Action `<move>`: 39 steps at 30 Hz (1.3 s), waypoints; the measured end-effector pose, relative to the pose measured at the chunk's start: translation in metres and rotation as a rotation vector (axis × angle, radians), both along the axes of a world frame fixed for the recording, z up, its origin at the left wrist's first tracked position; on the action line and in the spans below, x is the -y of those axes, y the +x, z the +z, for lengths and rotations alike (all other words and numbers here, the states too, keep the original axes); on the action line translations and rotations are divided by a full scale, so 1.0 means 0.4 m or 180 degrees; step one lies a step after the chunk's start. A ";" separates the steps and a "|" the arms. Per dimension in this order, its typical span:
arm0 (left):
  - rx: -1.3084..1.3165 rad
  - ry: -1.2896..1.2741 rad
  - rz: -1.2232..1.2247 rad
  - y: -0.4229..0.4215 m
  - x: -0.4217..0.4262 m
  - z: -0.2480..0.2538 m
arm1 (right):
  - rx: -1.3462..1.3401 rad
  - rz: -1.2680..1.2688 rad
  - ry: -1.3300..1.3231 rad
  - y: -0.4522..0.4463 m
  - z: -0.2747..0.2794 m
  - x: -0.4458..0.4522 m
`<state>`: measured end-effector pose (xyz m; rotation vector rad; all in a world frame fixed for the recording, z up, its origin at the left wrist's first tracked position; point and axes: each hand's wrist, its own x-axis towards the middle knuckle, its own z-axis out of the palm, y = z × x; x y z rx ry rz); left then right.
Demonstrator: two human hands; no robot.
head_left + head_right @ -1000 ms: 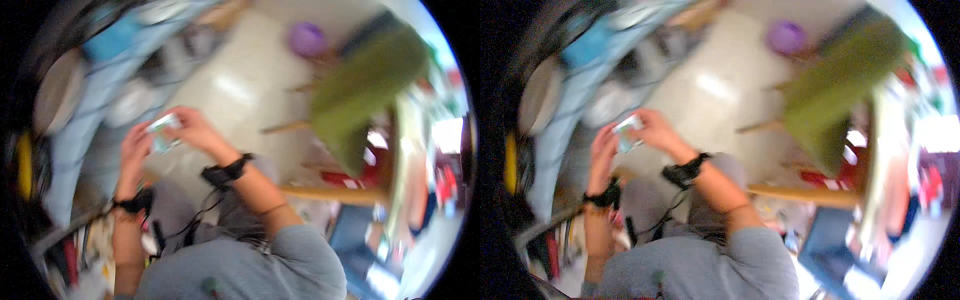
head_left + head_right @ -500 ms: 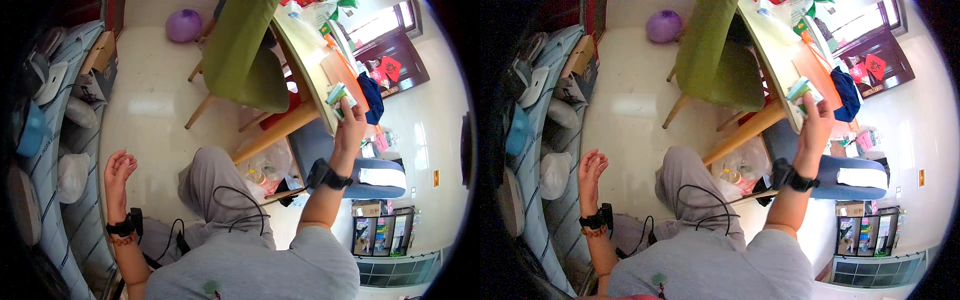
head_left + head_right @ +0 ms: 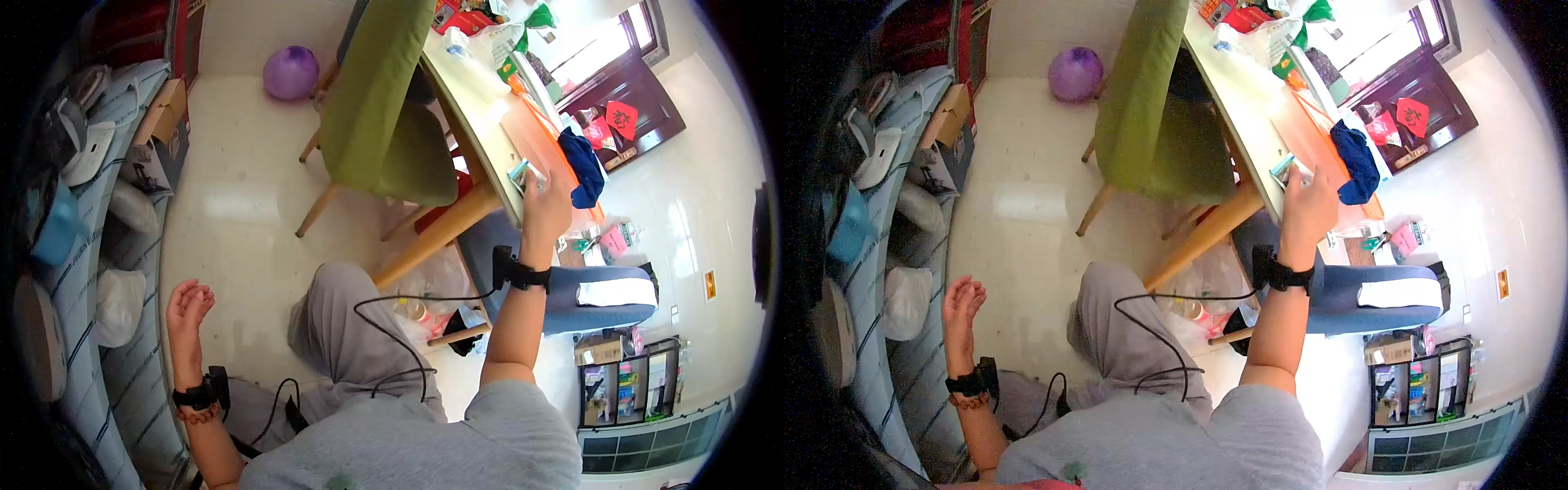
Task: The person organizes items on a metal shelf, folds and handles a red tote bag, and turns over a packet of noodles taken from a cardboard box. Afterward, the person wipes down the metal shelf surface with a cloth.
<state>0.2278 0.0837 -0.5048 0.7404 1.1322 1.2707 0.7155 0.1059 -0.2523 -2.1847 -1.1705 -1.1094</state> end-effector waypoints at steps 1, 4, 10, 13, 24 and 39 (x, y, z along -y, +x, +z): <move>0.0003 0.0012 0.0005 -0.008 0.008 -0.010 | -0.0053 0.0001 0.0004 -0.007 0.006 0.009; -0.0077 0.0001 0.0055 -0.016 0.031 0.002 | 0.0249 0.0406 0.0259 -0.010 0.028 0.018; -0.0164 -0.0032 0.0116 -0.042 0.087 0.033 | 0.0955 0.0484 -0.0234 0.074 0.227 -0.014; -0.0055 0.0065 0.0244 -0.066 0.092 0.017 | 0.0420 -0.0850 -0.0979 0.153 0.278 -0.044; -0.0067 -0.0045 0.0122 -0.049 0.104 -0.009 | 0.0808 -0.0818 -0.1047 0.264 0.257 -0.032; -0.0194 0.0069 0.0207 -0.086 0.153 -0.032 | 0.0235 0.2201 0.1403 -0.037 0.278 0.062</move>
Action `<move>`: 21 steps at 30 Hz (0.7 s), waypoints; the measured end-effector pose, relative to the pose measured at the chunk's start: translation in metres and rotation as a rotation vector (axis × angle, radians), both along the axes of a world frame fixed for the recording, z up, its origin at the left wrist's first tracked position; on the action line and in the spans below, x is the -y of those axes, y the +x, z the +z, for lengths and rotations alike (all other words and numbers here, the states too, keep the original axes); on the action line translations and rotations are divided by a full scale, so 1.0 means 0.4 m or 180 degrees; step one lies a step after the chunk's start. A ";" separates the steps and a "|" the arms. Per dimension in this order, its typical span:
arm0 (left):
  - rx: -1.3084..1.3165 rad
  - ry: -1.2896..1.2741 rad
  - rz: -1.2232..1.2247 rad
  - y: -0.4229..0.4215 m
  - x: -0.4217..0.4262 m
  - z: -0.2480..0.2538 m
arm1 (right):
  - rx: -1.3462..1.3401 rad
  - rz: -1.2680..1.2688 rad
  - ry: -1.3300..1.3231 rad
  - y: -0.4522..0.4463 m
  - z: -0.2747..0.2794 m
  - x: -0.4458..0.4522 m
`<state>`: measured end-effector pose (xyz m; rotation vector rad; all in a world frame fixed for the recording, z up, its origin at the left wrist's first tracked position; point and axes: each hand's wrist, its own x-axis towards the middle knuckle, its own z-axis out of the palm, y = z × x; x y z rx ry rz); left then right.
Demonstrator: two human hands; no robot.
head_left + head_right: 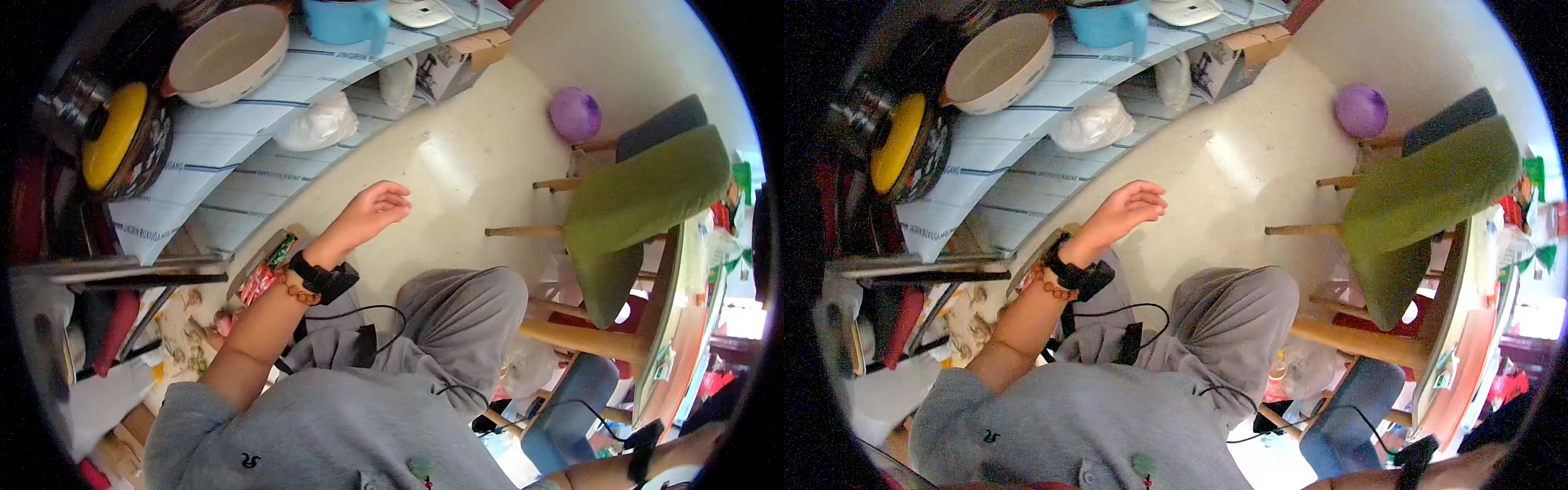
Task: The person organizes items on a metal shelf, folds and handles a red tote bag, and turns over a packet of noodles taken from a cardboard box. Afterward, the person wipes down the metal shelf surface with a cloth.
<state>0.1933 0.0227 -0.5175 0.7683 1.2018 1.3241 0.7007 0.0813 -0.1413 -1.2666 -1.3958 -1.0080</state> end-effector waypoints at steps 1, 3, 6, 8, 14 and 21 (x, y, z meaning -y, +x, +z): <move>-0.0032 0.0054 -0.0022 0.007 0.004 0.009 | -0.0180 0.0594 -0.0202 -0.109 -0.048 0.025; 0.0096 0.0454 -0.0246 0.035 0.016 0.035 | -0.0640 0.1676 -0.0854 -0.302 -0.142 0.070; 0.0401 0.1330 -0.0409 0.079 0.059 0.126 | -0.1247 0.2937 -0.2390 -0.545 -0.263 0.104; 0.0669 0.1888 -0.0263 0.102 0.106 0.135 | -0.0661 0.3279 -0.3316 -0.691 -0.356 0.091; 0.1025 0.0870 0.1065 0.008 0.270 0.055 | 0.0985 0.4955 -0.5441 -1.040 -0.536 -0.008; -0.1152 0.0804 0.2436 -0.064 0.433 0.011 | 0.4456 0.4106 -0.6137 -1.295 -0.674 -0.075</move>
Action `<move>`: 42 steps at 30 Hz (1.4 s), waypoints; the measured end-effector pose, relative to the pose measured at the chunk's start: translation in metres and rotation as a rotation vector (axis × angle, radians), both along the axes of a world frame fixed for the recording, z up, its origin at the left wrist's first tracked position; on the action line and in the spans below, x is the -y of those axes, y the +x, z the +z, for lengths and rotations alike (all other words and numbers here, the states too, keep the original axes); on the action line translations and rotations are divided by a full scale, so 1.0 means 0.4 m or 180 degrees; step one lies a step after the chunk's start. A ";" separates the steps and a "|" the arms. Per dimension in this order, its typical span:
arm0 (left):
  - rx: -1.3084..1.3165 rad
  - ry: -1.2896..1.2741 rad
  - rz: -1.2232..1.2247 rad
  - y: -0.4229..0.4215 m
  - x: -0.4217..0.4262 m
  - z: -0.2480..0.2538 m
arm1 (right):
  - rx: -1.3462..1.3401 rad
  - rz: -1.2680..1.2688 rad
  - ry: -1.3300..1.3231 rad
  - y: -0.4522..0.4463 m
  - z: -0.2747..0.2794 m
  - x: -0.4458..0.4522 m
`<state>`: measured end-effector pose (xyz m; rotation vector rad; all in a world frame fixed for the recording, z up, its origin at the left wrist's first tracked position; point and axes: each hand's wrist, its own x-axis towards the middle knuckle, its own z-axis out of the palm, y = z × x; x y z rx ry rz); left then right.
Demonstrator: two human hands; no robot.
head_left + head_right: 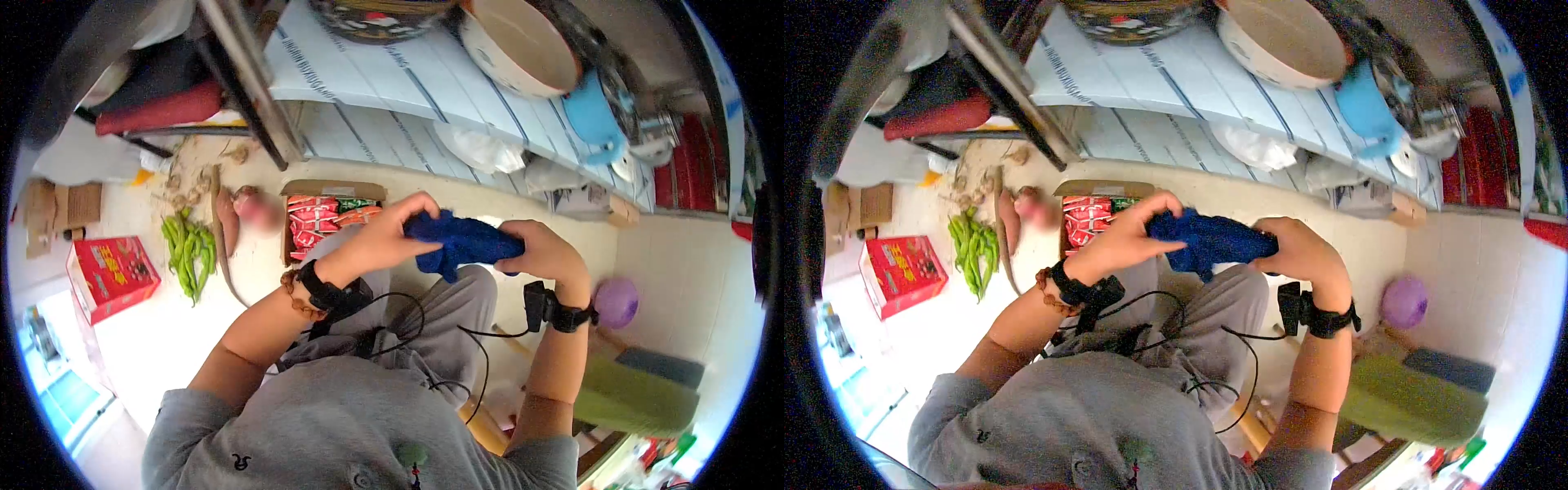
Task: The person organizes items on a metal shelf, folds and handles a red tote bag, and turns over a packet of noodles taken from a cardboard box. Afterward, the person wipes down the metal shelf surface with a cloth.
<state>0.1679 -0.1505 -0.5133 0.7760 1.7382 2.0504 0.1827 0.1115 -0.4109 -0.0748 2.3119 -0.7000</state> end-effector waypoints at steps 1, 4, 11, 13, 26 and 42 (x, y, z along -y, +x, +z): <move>0.0338 -0.0066 -0.0094 0.006 0.012 -0.006 | 0.0064 0.0313 0.0414 -0.035 -0.033 -0.001; 0.0562 -0.0237 0.0186 0.009 0.022 -0.030 | -0.0552 0.0702 0.0580 -0.117 -0.214 -0.017; 0.0845 -0.0907 0.0717 -0.004 -0.032 -0.193 | -0.0292 0.0003 0.0597 -0.323 -0.565 0.032; 0.0908 -0.1025 0.0837 -0.028 -0.065 -0.274 | -0.0769 -0.0295 0.0706 -0.352 -0.677 0.011; -0.0074 -0.2328 0.0848 -0.151 -0.164 -0.561 | -0.2429 -0.0946 -0.0345 -0.363 -1.035 0.067; -0.0756 -0.4516 0.1232 -0.142 0.249 -0.817 | -0.2836 -0.0347 0.1270 -0.345 -1.080 0.085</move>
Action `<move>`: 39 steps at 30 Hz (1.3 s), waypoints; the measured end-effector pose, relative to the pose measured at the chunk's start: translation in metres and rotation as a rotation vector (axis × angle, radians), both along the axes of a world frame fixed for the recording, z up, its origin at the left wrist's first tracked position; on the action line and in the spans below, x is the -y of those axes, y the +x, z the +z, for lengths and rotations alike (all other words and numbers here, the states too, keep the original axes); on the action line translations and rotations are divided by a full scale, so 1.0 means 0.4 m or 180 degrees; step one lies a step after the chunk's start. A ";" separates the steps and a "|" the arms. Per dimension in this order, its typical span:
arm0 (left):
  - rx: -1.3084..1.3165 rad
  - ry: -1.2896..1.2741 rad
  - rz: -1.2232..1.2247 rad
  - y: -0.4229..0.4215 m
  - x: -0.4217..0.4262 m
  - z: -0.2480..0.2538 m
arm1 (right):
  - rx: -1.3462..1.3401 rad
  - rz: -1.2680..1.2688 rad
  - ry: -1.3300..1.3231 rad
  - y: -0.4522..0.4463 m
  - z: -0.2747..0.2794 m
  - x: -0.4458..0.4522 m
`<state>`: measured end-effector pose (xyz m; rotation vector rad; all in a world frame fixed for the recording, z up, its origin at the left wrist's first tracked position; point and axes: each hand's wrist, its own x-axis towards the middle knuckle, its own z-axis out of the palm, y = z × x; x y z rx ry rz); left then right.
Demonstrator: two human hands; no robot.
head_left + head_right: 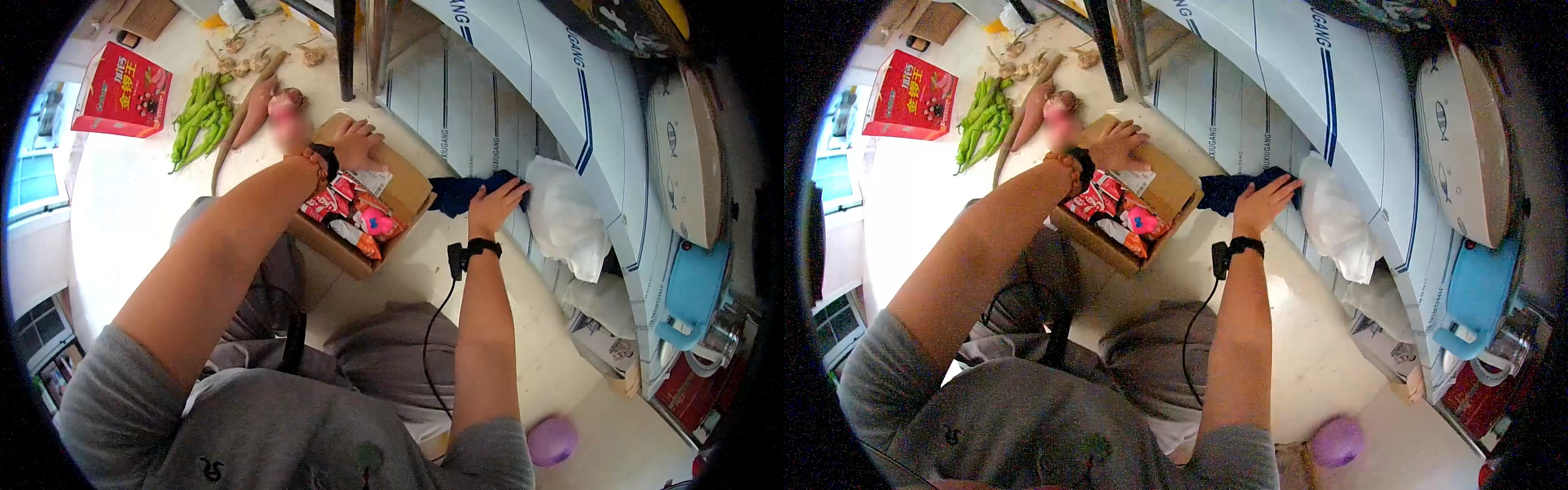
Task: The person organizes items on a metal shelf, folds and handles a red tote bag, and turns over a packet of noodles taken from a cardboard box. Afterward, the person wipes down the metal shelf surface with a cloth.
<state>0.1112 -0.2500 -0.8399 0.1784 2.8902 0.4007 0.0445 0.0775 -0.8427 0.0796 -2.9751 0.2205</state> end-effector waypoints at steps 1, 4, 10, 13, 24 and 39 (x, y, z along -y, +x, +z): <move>0.0005 0.0015 -0.0017 0.005 -0.006 0.001 | -0.0119 0.0111 -0.0416 0.007 0.022 0.007; -0.0219 0.0115 -0.0096 0.006 0.000 -0.005 | -0.0024 0.0154 -0.0759 -0.002 -0.017 0.005; -0.0309 0.0742 0.0135 0.014 0.011 0.012 | 0.0610 -0.0404 -0.0988 -0.032 -0.102 0.049; -0.1734 0.1991 0.1382 -0.081 0.052 0.083 | 0.0795 -0.0550 -0.0715 -0.067 -0.121 0.057; -0.2182 0.2628 0.0948 -0.216 0.115 0.615 | 0.0692 0.0025 -0.0522 -0.158 -0.166 0.043; -0.2703 0.2912 0.1030 -0.229 0.114 0.588 | 0.1056 0.1580 -0.0488 -0.356 -0.113 0.392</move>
